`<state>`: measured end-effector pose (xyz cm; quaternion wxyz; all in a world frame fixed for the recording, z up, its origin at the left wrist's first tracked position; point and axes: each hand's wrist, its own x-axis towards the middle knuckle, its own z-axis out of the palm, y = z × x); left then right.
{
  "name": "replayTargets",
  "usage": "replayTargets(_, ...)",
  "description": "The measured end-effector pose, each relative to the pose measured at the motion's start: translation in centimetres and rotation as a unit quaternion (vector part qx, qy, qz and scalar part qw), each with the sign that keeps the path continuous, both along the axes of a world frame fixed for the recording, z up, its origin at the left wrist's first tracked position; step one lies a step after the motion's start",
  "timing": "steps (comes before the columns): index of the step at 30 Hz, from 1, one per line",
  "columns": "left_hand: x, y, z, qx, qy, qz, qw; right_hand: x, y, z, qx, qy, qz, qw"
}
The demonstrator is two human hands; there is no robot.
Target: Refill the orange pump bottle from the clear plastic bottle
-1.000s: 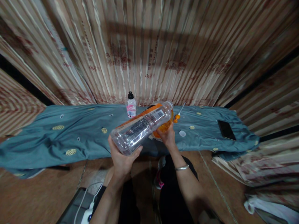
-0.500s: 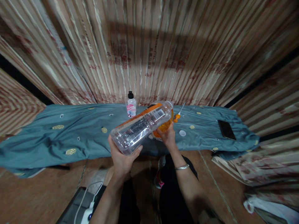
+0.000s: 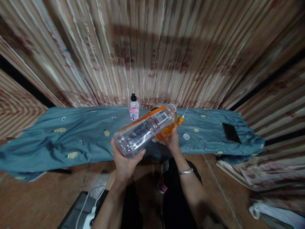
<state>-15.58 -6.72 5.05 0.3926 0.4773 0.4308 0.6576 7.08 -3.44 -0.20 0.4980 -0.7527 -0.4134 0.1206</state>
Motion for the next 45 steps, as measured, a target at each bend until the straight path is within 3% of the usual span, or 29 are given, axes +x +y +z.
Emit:
replayTargets(20, 0.0, 0.1, 0.1, -0.018, 0.006, 0.004, 1.0, -0.1, -0.3, 0.3, 0.005, 0.015, 0.013, 1.0)
replayTargets(27, -0.2, 0.1, -0.4, -0.041, -0.002, 0.004, 0.999, 0.1, -0.5, 0.3, 0.008, 0.014, 0.031, 0.999)
replayTargets(33, -0.3, -0.1, 0.0, -0.062, -0.004, -0.002, 0.998, 0.1, -0.6, 0.3, 0.025, 0.017, 0.048, 0.998)
replayTargets(45, -0.5, 0.0, -1.1, -0.062, -0.002, 0.008, 0.998, -0.2, -0.3, 0.2, 0.014, 0.011, 0.011, 1.0)
